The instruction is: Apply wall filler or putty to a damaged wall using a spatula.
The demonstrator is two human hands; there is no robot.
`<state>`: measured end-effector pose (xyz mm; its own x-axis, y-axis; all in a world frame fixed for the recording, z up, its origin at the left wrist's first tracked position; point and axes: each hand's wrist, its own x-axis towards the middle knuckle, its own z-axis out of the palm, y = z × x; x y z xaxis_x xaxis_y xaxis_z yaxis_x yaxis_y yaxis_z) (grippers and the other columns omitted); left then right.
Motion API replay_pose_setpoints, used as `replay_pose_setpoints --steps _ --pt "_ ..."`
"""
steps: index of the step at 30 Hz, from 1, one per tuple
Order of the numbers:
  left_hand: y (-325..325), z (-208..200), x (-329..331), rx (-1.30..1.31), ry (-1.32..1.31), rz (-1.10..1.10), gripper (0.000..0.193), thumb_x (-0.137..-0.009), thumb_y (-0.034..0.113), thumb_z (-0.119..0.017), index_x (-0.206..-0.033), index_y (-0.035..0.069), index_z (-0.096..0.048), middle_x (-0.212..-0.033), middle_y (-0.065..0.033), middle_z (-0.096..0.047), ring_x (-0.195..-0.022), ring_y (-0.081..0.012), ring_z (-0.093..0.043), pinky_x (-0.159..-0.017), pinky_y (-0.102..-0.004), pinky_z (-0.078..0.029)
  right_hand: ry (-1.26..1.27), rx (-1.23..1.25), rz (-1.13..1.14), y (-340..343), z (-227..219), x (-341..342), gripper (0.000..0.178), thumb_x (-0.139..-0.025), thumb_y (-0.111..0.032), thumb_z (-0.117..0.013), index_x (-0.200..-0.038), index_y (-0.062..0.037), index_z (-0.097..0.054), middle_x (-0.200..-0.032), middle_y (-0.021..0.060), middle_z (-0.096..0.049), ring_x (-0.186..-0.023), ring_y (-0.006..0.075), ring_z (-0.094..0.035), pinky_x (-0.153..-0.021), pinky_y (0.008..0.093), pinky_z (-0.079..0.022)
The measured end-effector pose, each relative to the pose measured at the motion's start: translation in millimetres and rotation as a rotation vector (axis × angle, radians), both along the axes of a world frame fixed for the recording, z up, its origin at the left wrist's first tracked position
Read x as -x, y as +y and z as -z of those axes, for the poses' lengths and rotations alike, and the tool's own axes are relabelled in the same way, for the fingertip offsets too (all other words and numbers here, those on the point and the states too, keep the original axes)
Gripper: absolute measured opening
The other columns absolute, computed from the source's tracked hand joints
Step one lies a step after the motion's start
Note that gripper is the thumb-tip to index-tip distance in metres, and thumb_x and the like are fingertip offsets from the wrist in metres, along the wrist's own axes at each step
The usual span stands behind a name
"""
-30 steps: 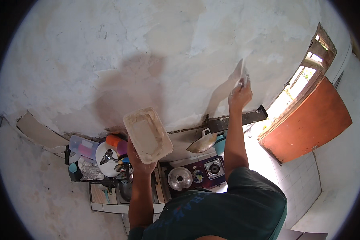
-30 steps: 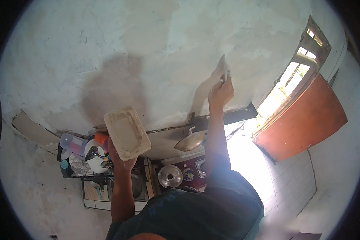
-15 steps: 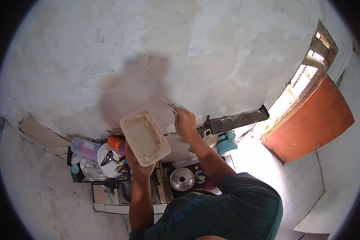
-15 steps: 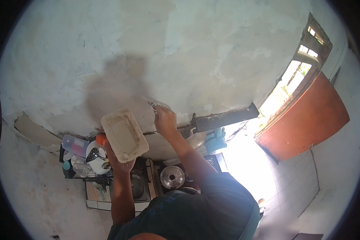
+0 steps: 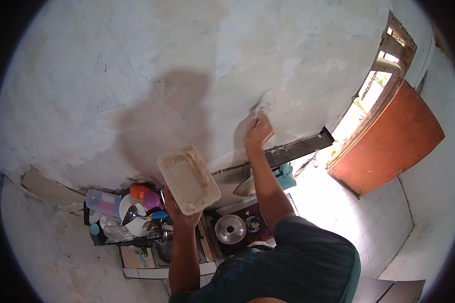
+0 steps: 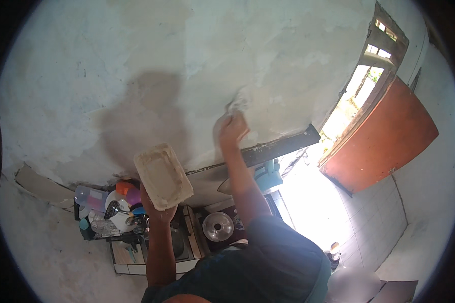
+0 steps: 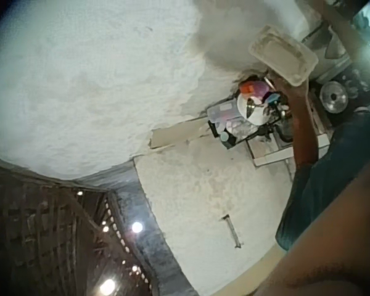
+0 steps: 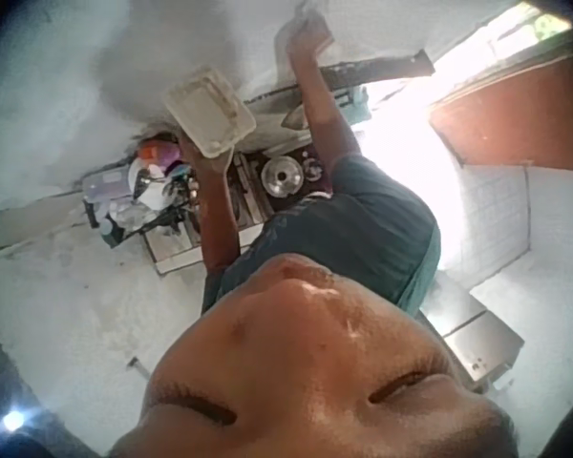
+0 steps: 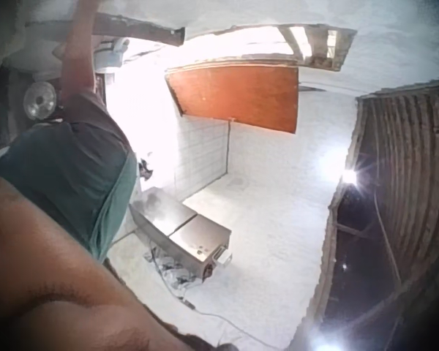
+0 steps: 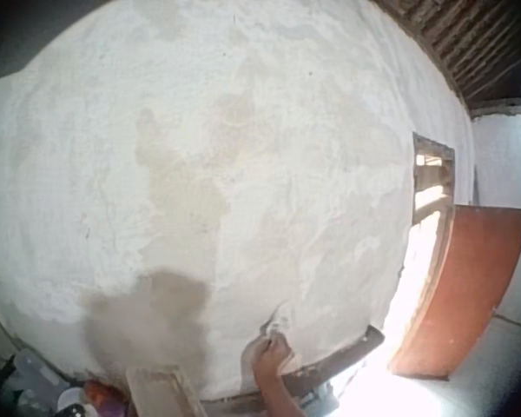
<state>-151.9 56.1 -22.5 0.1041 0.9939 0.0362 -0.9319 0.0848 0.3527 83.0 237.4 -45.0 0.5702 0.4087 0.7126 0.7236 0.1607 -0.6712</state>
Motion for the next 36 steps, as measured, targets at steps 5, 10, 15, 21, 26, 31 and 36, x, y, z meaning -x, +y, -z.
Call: replay_pose_setpoints --steps 5,10,15,21,26,31,36 --pt "2 6 -14 0.037 0.034 -0.027 0.048 -0.101 0.042 -0.038 -0.137 0.012 -0.048 -0.131 -0.0086 -0.058 -0.116 -0.0301 -0.06 -0.096 -0.0501 -0.052 -0.265 0.062 -0.402 -57 27 16 0.012 -0.078 -0.004 -0.059 -0.088 -0.0027 -0.066 -0.068 0.0199 -0.059 -0.065 0.0429 -0.061 -0.059 0.0456 -0.049" --pt "5 17 -19 -0.003 -0.008 -0.005 0.049 -0.101 0.045 -0.038 -0.137 0.013 -0.049 -0.133 -0.0071 -0.057 -0.118 -0.0296 -0.059 -0.097 -0.0512 -0.051 -0.019 0.242 -0.265 -80 23 -58 0.025 -0.081 -0.003 -0.053 -0.101 0.0 -0.067 -0.076 0.0217 -0.063 -0.063 0.0391 -0.06 -0.059 0.0438 -0.047" --pt "1 13 -44 0.023 0.026 -0.028 0.048 -0.101 0.043 -0.038 -0.137 0.014 -0.049 -0.133 -0.0069 -0.057 -0.118 -0.0291 -0.059 -0.098 -0.0511 -0.051 0.447 -0.051 0.019 -30 10 -139 0.022 -0.087 -0.007 -0.052 -0.101 0.0063 -0.063 -0.083 0.0242 -0.064 -0.074 0.0378 -0.062 -0.067 0.0446 -0.047" --pt "-14 20 -50 -0.046 0.028 -0.043 0.046 -0.102 0.04 -0.036 -0.137 0.013 -0.049 -0.132 -0.0083 -0.057 -0.118 -0.029 -0.059 -0.097 -0.0511 -0.051 0.396 -0.067 0.037 -3 -30 -93 0.022 -0.089 -0.013 -0.054 -0.098 0.0041 -0.065 -0.087 0.0249 -0.066 -0.082 0.0405 -0.065 -0.072 0.0469 -0.049" --pt "-12 26 -54 -0.088 -0.048 0.047 0.049 -0.101 0.041 -0.036 -0.14 0.012 -0.046 -0.135 -0.009 -0.055 -0.121 -0.0299 -0.057 -0.099 -0.0519 -0.049 0.134 0.151 -0.14 -16 -41 -29 0.021 -0.085 -0.01 -0.059 -0.103 -0.0049 -0.067 -0.089 0.0208 -0.068 -0.081 0.0397 -0.066 -0.072 0.0482 -0.05" --pt "-17 24 -51 -0.131 0.096 -0.075 0.054 -0.1 0.046 -0.038 -0.142 0.014 -0.043 -0.14 -0.0073 -0.051 -0.126 -0.0299 -0.053 -0.103 -0.0527 -0.045 -0.091 0.086 -0.54 -60 -6 11 0.029 -0.084 -0.002 -0.055 -0.111 -0.0065 -0.065 -0.085 0.018 -0.067 -0.079 0.0407 -0.065 -0.07 0.044 -0.052" --pt "-14 11 -48 -0.06 0.135 -0.187 0.054 -0.099 0.047 -0.04 -0.142 0.016 -0.043 -0.14 -0.0054 -0.052 -0.125 -0.0291 -0.053 -0.103 -0.0511 -0.046 0.162 0.126 -0.338 -67 35 -49 0.024 -0.088 -0.006 -0.052 -0.109 -0.0016 -0.064 -0.083 0.0199 -0.067 -0.075 0.0389 -0.065 -0.067 0.0456 -0.05"
